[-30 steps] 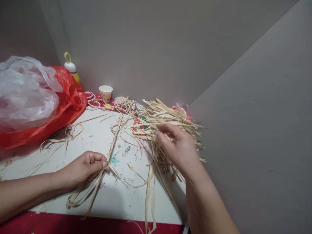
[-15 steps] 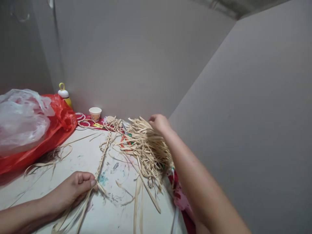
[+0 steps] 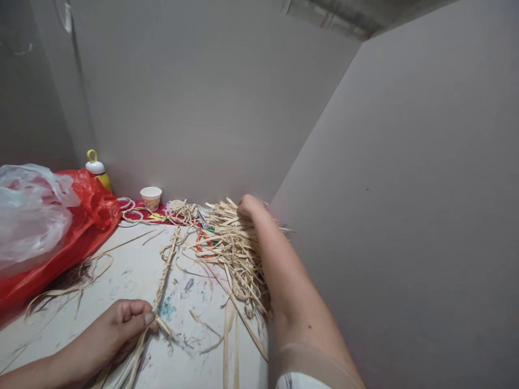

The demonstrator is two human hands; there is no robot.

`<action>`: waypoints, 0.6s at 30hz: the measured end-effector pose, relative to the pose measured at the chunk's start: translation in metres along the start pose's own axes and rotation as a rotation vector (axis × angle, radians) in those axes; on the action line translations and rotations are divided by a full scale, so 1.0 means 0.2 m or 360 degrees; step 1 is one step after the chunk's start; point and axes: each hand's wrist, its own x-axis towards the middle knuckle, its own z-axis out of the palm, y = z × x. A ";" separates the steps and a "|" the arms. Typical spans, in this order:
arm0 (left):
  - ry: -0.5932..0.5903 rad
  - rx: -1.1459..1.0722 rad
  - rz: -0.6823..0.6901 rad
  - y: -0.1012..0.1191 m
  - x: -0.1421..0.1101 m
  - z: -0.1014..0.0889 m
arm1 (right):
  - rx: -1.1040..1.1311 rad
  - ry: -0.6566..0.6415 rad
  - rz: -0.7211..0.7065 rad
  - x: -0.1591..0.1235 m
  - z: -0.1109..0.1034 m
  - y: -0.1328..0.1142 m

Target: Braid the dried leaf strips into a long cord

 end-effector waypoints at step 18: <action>-0.0020 -0.0063 -0.0105 0.03 0.00 0.01 | 0.0597 0.0351 0.0022 -0.55 -0.14 0.30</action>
